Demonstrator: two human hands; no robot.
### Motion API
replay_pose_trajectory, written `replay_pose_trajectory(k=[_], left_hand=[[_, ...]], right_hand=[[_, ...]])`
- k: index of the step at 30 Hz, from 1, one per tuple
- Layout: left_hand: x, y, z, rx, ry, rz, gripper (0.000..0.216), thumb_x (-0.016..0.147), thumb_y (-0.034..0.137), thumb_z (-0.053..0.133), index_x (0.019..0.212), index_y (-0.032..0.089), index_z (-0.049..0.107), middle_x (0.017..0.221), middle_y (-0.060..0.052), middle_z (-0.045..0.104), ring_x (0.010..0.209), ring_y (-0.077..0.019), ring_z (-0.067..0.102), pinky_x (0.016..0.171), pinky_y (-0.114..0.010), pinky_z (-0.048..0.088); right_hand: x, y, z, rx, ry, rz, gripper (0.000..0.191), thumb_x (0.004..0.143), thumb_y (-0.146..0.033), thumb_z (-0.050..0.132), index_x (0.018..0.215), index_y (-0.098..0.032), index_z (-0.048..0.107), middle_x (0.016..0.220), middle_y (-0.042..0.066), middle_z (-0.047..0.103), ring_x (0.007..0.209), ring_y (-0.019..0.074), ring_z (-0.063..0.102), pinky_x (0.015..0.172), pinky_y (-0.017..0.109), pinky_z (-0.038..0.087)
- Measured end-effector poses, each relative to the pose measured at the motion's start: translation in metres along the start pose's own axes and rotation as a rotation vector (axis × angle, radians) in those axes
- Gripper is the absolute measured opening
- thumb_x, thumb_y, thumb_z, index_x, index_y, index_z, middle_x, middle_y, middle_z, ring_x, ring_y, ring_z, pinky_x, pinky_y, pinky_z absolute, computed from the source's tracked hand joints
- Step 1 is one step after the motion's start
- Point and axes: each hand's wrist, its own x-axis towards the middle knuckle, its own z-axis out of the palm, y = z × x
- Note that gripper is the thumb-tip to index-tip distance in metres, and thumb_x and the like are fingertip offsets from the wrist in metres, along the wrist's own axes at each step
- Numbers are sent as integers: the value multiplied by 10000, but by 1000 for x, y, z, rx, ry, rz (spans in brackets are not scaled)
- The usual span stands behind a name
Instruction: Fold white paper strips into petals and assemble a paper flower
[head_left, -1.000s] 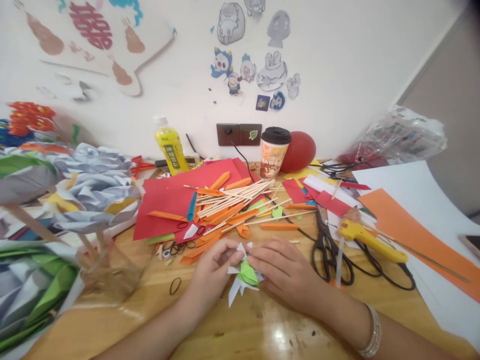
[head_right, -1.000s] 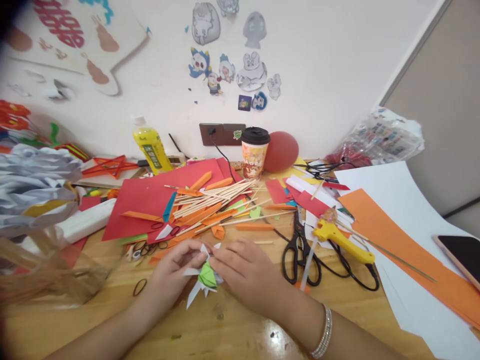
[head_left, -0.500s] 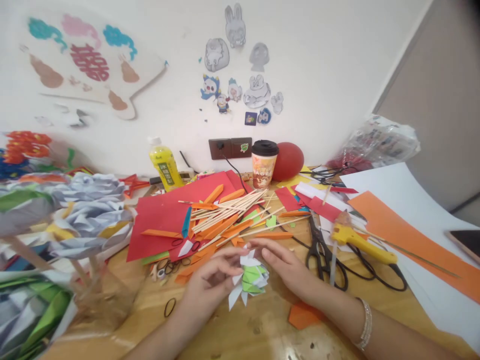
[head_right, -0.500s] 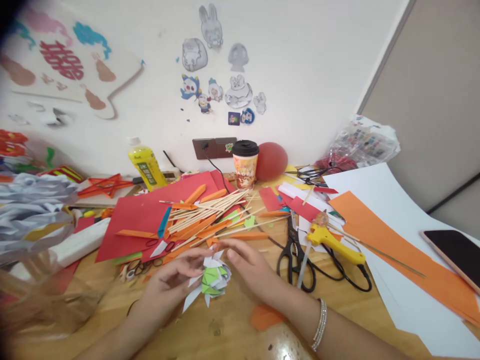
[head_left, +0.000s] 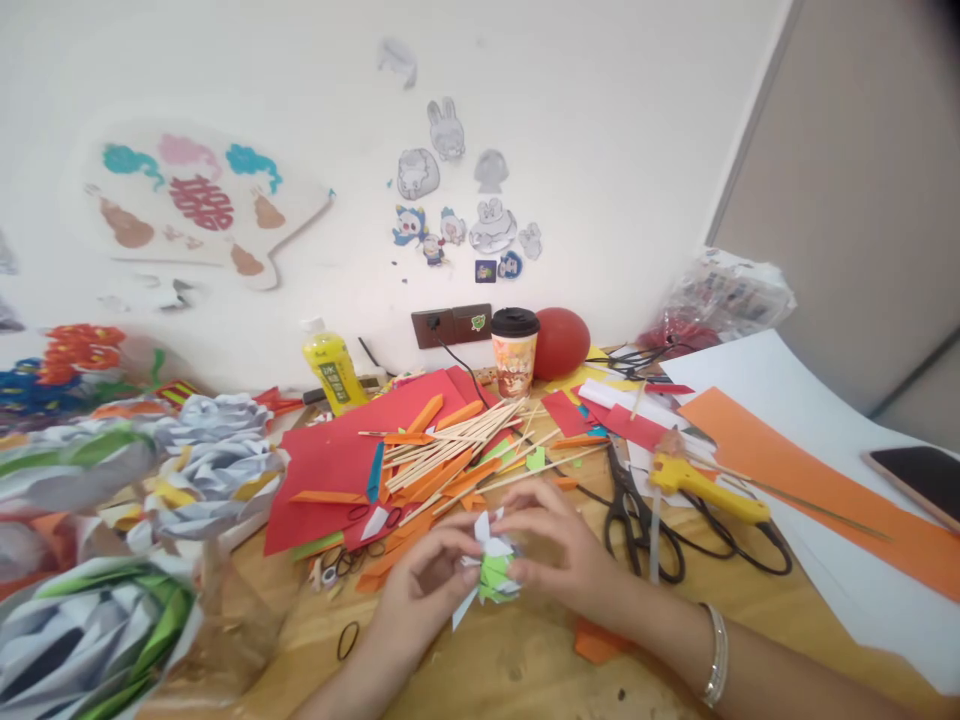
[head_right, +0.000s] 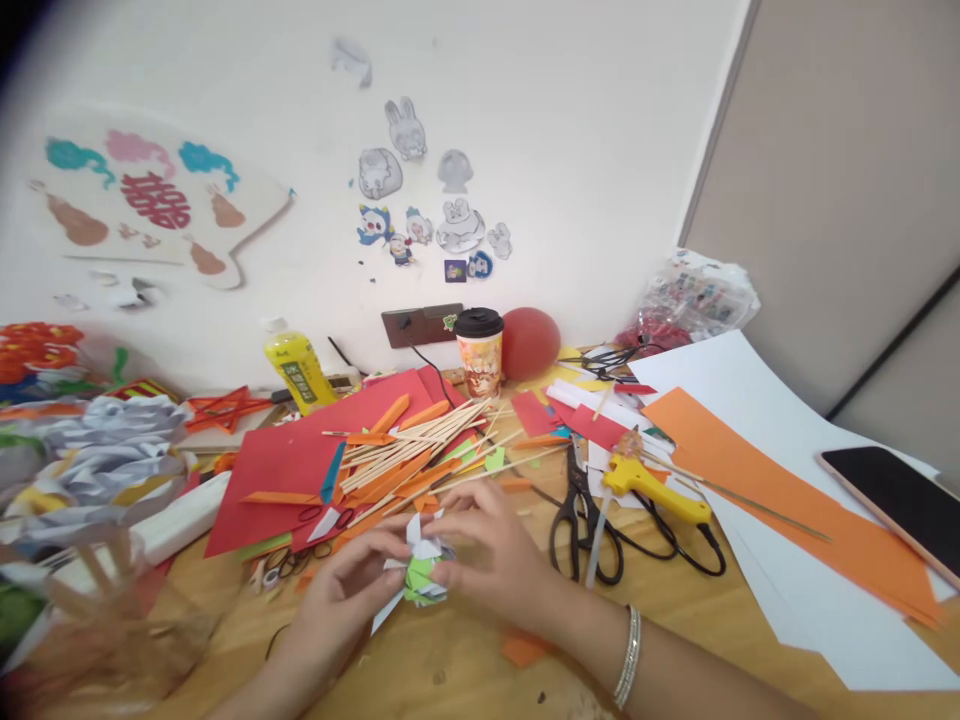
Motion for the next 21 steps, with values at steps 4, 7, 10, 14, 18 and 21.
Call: replay_pose_trajectory(k=[4,7,10,14,18,21], left_hand=[[0,3,4,-180,-2,-77,229,703,361,631,871,205,616,975,-71,627,913,-233,576,775,-347,446],[3,3,4,-87,44,-87,223,700,336,644,881,212,608,910,-47,640,856,-200,582,756,-312,443],[6,0,1,108,27,-86,205,667,320,674,804,173,640,924,-58,632,878,-198,563,779,-286,427],[8,-3,-3,259,3,-76,200,720,348,609,734,152,647,1006,-81,604,934,-205,541,818,-286,406],[8,-3,-2,304,28,-37,229,722,363,598,650,146,607,945,-75,606,894,-191,546,809,-278,405],[6,-2,1,275,61,-12,259,719,391,591,627,149,575,849,-55,601,810,-172,547,754,-268,421]], right_hand=[[-1,-2,2,-135,-42,-51,293,839,-424,458,986,-228,618,1022,67,492,1037,186,460,886,349,407],[-1,-6,3,-258,-78,-87,225,843,-351,476,969,-232,620,1028,64,507,1013,189,469,866,352,409],[-2,-10,4,-326,-127,-134,212,848,-257,471,1015,-223,596,1007,60,554,955,182,488,831,345,416],[-1,-9,5,-336,-151,-185,223,847,-216,462,1041,-195,569,972,61,601,909,181,499,808,342,416],[0,-9,6,-342,-172,-197,227,851,-239,451,1050,-194,549,969,62,613,903,183,505,799,344,418],[-2,-12,8,-365,-195,-201,254,838,-276,476,1067,-179,528,995,71,606,912,191,505,812,352,415]])
